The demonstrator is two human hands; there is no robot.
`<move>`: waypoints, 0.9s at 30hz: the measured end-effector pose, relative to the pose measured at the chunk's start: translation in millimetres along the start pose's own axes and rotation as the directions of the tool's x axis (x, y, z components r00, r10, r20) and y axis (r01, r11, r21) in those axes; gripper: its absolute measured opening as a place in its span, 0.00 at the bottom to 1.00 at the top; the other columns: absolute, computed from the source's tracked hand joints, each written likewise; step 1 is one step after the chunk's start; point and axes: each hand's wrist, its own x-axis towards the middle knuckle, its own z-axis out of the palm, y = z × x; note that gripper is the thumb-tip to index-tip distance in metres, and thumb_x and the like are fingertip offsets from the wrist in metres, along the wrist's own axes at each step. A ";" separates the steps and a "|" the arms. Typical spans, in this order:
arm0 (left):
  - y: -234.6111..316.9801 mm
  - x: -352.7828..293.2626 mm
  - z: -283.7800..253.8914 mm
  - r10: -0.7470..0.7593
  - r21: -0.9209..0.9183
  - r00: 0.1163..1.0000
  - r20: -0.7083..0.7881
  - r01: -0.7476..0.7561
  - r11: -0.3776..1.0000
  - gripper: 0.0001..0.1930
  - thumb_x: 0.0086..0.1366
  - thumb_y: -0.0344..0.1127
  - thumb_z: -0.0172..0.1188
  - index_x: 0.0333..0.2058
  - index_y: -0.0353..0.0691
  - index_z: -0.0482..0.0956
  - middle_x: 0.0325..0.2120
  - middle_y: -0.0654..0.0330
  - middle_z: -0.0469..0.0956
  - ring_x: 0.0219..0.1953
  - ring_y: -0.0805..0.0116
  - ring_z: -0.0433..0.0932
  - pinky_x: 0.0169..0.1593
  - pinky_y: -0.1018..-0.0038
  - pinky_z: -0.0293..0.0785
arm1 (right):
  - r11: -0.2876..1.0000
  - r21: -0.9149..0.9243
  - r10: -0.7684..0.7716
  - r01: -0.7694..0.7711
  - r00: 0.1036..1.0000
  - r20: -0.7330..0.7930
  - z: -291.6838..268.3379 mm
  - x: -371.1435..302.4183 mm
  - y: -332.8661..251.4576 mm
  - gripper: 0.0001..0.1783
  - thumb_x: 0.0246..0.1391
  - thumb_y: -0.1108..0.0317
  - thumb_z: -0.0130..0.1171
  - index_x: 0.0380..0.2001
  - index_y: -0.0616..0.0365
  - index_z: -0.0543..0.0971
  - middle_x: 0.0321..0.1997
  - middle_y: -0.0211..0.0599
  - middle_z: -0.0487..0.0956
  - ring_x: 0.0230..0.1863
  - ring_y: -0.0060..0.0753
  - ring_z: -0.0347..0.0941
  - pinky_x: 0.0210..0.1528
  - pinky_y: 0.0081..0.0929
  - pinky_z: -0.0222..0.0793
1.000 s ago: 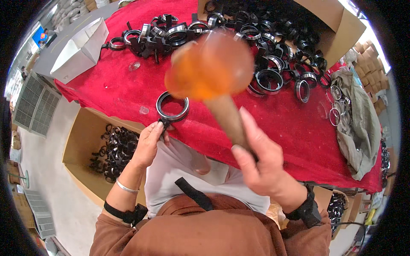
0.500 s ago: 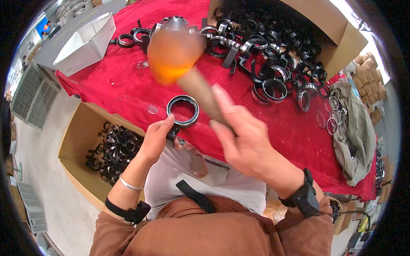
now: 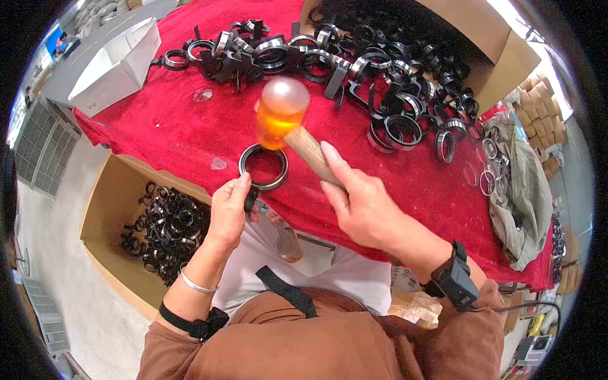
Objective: The recorder is using a rubber mallet to secure circular plastic components together on a red table.
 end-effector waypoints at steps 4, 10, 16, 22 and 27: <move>-4.1 -1.4 -7.3 -0.002 0.060 1.000 -0.020 0.003 0.998 0.19 0.66 0.46 0.46 0.24 0.38 0.72 0.13 0.64 0.69 0.14 0.78 0.66 0.18 0.81 0.63 | 0.967 -0.012 0.251 -0.253 0.949 0.191 -16.6 20.0 -16.3 0.27 0.54 0.66 0.53 0.57 0.61 0.62 0.31 0.60 0.74 0.31 0.50 0.76 0.36 0.34 0.69; -2.5 -2.2 -0.9 -0.014 0.041 0.999 -0.030 0.015 0.999 0.19 0.67 0.47 0.45 0.25 0.38 0.72 0.12 0.64 0.68 0.14 0.78 0.66 0.17 0.80 0.63 | 0.914 0.089 0.347 -0.396 0.876 0.335 -20.2 39.7 -9.9 0.19 0.52 0.62 0.56 0.42 0.65 0.71 0.29 0.43 0.76 0.32 0.31 0.73 0.37 0.30 0.68; -0.8 -5.0 -1.0 -0.044 -0.003 0.995 -0.086 0.044 0.999 0.18 0.67 0.46 0.46 0.25 0.38 0.72 0.12 0.65 0.67 0.14 0.78 0.65 0.17 0.80 0.62 | 0.953 0.275 -0.084 0.126 0.984 -0.160 -36.0 54.4 -65.6 0.30 0.56 0.72 0.50 0.62 0.55 0.57 0.29 0.27 0.69 0.22 0.12 0.63 0.24 0.10 0.62; -2.9 -2.7 3.7 -0.076 -0.022 0.994 -0.072 0.075 0.997 0.18 0.66 0.46 0.46 0.25 0.39 0.72 0.14 0.66 0.68 0.14 0.79 0.65 0.18 0.82 0.63 | 0.991 0.093 -0.107 0.095 0.985 0.137 12.4 39.7 -25.4 0.26 0.53 0.74 0.51 0.57 0.61 0.62 0.41 0.58 0.75 0.41 0.55 0.75 0.41 0.37 0.71; 0.0 -5.2 6.6 -0.073 -0.004 0.991 -0.110 0.073 0.997 0.17 0.66 0.46 0.48 0.25 0.39 0.73 0.14 0.67 0.68 0.14 0.80 0.65 0.18 0.82 0.62 | 0.958 0.076 -0.282 0.276 0.957 0.068 -5.2 47.5 -36.7 0.29 0.54 0.76 0.50 0.60 0.58 0.59 0.48 0.45 0.75 0.42 0.25 0.72 0.43 0.22 0.68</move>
